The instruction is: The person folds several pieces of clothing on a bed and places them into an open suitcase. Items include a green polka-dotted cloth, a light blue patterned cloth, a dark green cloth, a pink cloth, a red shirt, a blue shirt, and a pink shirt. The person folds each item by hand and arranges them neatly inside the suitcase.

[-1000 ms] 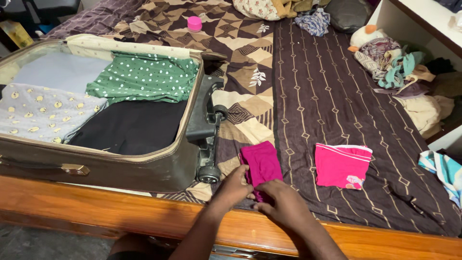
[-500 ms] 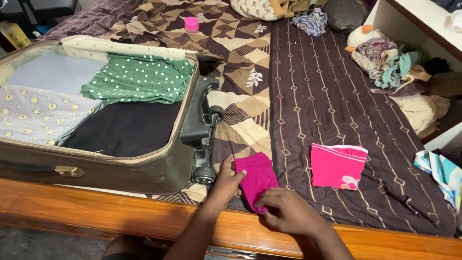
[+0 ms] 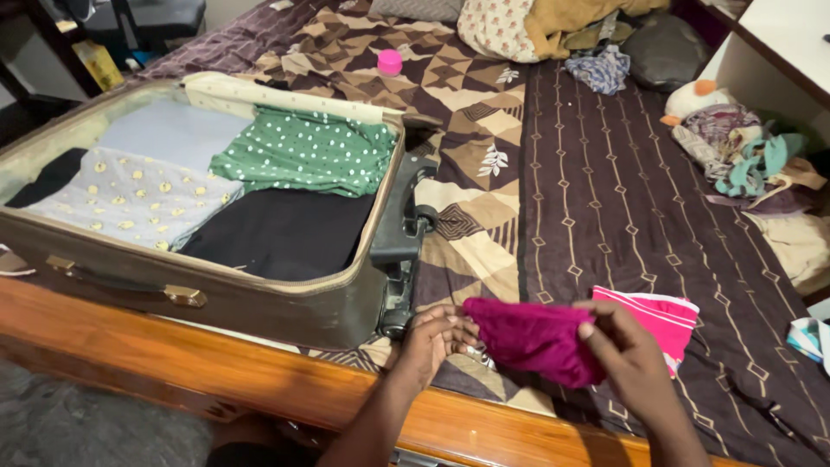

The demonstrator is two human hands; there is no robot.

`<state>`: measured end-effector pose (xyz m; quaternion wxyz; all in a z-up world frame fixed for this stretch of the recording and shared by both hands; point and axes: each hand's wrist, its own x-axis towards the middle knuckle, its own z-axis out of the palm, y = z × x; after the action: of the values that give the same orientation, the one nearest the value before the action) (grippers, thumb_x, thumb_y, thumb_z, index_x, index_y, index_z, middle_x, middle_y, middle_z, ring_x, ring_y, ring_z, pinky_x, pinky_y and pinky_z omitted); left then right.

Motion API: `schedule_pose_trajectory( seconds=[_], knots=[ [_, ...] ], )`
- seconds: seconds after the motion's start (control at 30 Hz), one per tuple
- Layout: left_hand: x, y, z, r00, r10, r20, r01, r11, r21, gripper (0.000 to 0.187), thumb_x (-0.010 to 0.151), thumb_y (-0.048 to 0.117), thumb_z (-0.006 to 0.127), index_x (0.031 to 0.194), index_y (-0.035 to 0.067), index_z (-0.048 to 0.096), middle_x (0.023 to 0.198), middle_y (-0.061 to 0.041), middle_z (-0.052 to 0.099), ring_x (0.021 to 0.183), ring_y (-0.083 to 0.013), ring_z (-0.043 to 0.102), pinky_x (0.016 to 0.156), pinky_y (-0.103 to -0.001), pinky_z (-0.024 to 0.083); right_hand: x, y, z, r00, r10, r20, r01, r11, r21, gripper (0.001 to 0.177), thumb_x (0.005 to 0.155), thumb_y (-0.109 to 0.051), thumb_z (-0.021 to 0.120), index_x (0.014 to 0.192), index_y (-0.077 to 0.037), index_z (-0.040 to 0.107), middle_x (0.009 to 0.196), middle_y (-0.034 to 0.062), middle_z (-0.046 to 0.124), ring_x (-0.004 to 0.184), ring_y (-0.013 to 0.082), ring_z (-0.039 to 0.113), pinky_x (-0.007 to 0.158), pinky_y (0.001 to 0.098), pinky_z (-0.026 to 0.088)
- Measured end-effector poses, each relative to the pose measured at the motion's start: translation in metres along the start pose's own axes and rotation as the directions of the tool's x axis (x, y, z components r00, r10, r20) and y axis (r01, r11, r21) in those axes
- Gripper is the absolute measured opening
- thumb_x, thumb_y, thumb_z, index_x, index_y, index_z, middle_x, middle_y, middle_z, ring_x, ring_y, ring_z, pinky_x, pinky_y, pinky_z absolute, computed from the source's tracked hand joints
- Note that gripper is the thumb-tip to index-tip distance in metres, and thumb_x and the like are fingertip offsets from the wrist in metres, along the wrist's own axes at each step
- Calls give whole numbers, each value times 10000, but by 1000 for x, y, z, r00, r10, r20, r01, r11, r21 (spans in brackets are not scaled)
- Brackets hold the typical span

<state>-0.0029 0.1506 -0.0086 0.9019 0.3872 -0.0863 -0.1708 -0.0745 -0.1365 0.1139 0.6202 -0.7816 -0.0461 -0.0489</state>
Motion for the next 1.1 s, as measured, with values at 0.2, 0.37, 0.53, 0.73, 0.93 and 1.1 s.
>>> schedule_pose_trajectory(
  seconds=[0.2, 0.37, 0.53, 0.73, 0.93, 1.1],
  knots=[
    [-2, -2, 1, 999, -19, -43, 25, 986, 163, 305, 922, 135, 580, 1175, -13, 662, 1058, -135, 749, 768, -118, 654, 700, -265, 534, 35, 77, -29, 941, 256, -221, -206, 952, 225, 337, 1022, -148, 614, 1344, -53, 647, 1112, 101, 679, 924, 187, 635, 747, 320, 520],
    [-4, 1, 23, 999, -53, -8, 51, 895, 444, 261, 950, 82, 663, 1197, 0, 677, 1043, -124, 684, 759, -112, 606, 651, -250, 463, 30, 123, -50, 812, 427, -398, -411, 902, 128, 464, 956, -84, 711, 1374, -66, 509, 1200, 142, 657, 1062, 218, 683, 886, 309, 549],
    [-23, 11, 60, 956, 198, 215, -251, 181, 951, 480, 785, 13, 703, 1251, 121, 673, 1215, -139, 661, 1043, -297, 654, 851, -365, 541, 14, 112, -81, 894, 430, -129, -424, 903, 69, 525, 855, 46, 646, 1361, -83, 598, 1249, 210, 695, 1045, 258, 685, 886, 367, 545],
    [-20, 10, 79, 929, 37, 367, -364, -82, 928, 708, 700, -157, 541, 1315, 170, 673, 1502, -137, 490, 1324, -344, 530, 1030, -415, 477, 9, 116, -83, 984, 178, 8, -173, 966, -191, 558, 679, 198, 644, 1169, -56, 723, 1495, 61, 556, 1189, 210, 650, 895, 347, 521],
    [-4, 8, 80, 906, 15, 423, -412, -196, 890, 510, 830, -71, 574, 1264, 166, 697, 1501, -109, 519, 1298, -343, 572, 996, -418, 514, 7, 114, -79, 995, -28, -98, -12, 922, -387, 351, 762, 89, 732, 1076, -64, 769, 1505, 91, 538, 1306, 217, 574, 1000, 328, 504],
    [-3, 18, 81, 896, -145, 419, -424, -9, 905, 535, 729, 45, 744, 1255, 94, 664, 1509, -123, 452, 1272, -359, 498, 980, -441, 468, 2, 69, -69, 982, -122, -142, 65, 933, -353, 263, 851, -39, 744, 1114, -48, 748, 1165, 79, 734, 1081, 155, 665, 935, 297, 507]
  ],
)
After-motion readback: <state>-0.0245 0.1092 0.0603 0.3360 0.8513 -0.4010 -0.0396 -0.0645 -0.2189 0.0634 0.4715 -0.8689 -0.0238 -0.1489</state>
